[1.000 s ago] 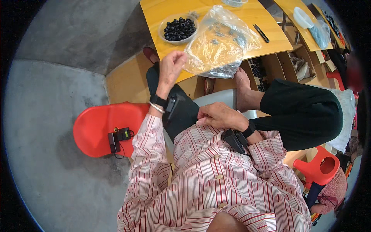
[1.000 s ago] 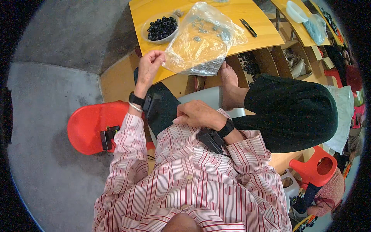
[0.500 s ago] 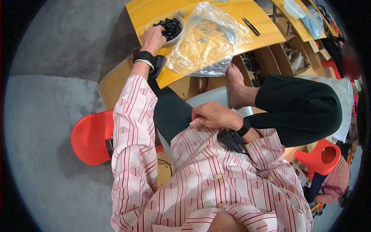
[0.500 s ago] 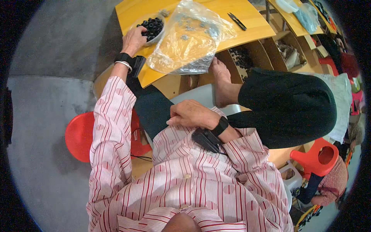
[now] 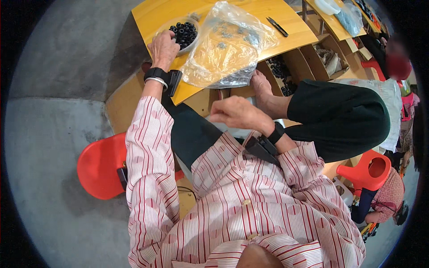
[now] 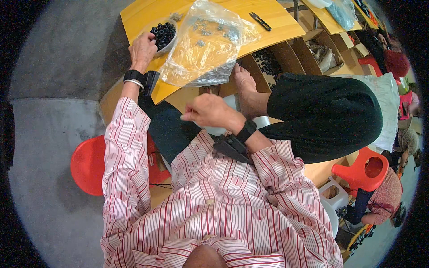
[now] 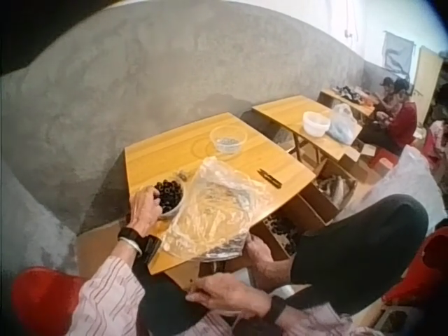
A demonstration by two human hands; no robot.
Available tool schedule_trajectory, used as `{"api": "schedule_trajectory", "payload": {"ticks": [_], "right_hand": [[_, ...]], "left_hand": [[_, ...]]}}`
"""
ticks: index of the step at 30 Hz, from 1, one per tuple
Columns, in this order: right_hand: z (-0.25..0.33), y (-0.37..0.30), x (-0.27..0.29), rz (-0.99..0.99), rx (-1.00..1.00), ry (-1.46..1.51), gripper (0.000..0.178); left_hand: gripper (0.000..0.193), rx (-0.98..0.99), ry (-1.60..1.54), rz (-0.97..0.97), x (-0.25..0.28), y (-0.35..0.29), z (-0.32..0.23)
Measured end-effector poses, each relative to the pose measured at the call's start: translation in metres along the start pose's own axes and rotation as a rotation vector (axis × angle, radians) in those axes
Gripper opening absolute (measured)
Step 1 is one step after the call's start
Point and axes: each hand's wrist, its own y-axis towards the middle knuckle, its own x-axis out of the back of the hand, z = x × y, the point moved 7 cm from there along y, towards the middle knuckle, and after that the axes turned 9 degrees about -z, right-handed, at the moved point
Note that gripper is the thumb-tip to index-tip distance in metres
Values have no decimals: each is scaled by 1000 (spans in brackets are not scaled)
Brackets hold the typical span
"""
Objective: The person assembles small plastic components by hand, inserting small black circular items into a container.
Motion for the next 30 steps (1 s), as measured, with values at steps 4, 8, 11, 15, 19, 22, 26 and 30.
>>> {"api": "schedule_trajectory", "payload": {"ticks": [4,8,11,15,19,22,26,30], "right_hand": [[-20,22,27,-190,-20,-8,24],[-51,34,65,-272,-216,-99,25],[-79,50,87,-369,-304,-61,30],[-109,78,117,-561,-277,-189,25],[-130,95,129,-740,-214,-234,23],[-140,105,125,-747,-187,-332,22],[-140,110,122,-735,-182,-482,20],[-139,117,119,-635,-190,-594,22]], "left_hand": [[17,-217,-184,-435,44,-25,-28],[14,-122,-557,-402,49,-74,-58],[14,-31,-641,-328,28,-106,-55],[15,184,-756,-57,-10,-126,-50],[18,163,-758,-104,-13,-130,-50],[18,200,-768,-101,-14,-131,-47],[18,239,-760,-89,-15,-131,-46],[17,257,-805,-108,-14,-131,-45]]}}
